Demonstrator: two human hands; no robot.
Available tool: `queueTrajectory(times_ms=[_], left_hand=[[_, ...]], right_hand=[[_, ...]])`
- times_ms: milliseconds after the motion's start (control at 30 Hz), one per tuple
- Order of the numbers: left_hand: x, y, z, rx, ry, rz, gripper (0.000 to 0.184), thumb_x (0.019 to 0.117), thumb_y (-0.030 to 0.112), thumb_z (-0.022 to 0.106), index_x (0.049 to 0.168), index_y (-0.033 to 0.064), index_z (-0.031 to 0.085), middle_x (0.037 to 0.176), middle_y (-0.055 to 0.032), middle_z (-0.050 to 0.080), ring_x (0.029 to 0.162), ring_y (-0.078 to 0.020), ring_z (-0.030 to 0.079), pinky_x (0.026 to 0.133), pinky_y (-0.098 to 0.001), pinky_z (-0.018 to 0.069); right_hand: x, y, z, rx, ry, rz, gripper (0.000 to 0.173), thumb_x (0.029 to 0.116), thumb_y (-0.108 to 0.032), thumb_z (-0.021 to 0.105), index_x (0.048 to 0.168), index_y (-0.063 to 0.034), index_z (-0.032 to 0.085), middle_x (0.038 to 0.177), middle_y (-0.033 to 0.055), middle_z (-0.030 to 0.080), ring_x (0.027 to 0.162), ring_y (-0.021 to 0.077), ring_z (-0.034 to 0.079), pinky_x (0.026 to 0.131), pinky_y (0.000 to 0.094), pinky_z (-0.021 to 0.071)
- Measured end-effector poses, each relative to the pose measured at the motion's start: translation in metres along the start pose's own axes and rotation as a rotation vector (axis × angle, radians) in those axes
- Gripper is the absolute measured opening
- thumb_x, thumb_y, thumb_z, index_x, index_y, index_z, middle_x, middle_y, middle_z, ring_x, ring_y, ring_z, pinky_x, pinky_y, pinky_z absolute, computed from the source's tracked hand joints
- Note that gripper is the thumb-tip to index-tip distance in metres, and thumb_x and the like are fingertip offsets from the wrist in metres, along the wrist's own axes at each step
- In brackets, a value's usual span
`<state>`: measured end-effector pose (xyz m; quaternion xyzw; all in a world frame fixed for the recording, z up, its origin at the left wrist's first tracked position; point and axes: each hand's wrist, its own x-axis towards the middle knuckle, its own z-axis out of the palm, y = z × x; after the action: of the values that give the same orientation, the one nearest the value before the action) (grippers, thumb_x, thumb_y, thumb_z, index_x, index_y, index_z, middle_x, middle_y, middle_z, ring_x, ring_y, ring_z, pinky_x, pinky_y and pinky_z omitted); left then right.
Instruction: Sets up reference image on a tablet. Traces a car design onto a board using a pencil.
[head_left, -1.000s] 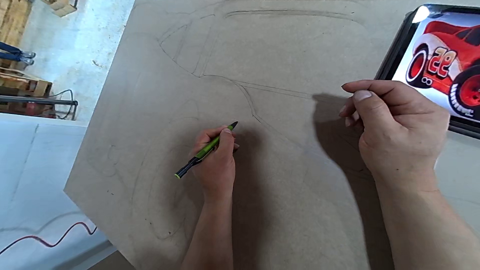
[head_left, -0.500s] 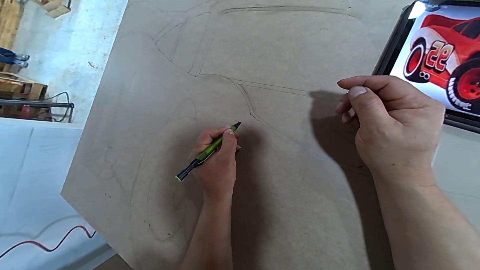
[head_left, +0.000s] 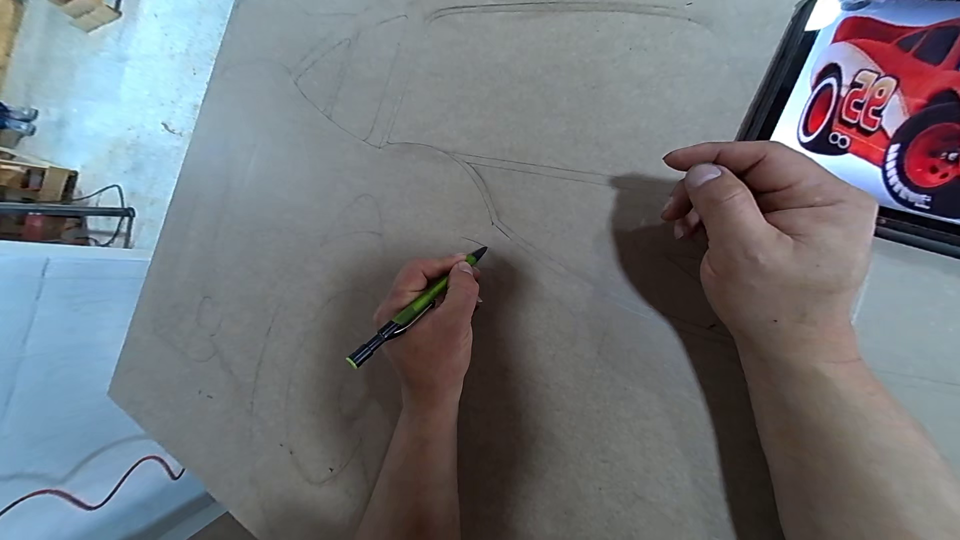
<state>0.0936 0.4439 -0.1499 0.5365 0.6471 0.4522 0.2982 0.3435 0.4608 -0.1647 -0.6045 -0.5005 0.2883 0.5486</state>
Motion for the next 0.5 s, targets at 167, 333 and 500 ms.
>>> queueTrajectory(times_ms=[167,333,500], left_hand=[[-0.0026,0.0003,0.001,-0.009,-0.035,0.02,0.005,0.0979,0.009,0.068,0.101,0.0081,0.072,0.089,-0.0048,0.076,0.069,-0.0146,0.073,0.058,-0.026,0.0622],[-0.0044,0.0004,0.0009,0.002,-0.069,0.058,0.004,0.0971,0.008,0.069,0.099,0.0081,0.072,0.087,-0.0039,0.076,0.067,-0.0135,0.072,0.056,-0.0251,0.0614],[-0.0066,0.0012,0.0012,-0.004,-0.1,0.076,0.003,0.0959,0.008,0.069,0.097,0.0084,0.072,0.085,-0.0038,0.075,0.064,-0.0132,0.071,0.054,-0.0245,0.0601]], right_hand=[[0.0005,0.0003,-0.0001,-0.002,-0.001,-0.009,0.023,0.1058,-0.017,0.053,0.114,-0.011,0.073,0.082,-0.0061,0.07,0.067,0.0034,0.064,0.058,0.0195,0.054],[0.0005,0.0007,0.0007,0.011,0.002,-0.019,0.022,0.1058,-0.017,0.053,0.114,-0.01,0.073,0.082,-0.0049,0.07,0.068,0.0043,0.065,0.058,0.0201,0.0545],[0.0006,0.0011,0.0003,-0.005,-0.001,-0.016,0.023,0.1058,-0.017,0.053,0.114,-0.011,0.073,0.082,-0.0057,0.07,0.069,0.0036,0.065,0.058,0.02,0.0548]])
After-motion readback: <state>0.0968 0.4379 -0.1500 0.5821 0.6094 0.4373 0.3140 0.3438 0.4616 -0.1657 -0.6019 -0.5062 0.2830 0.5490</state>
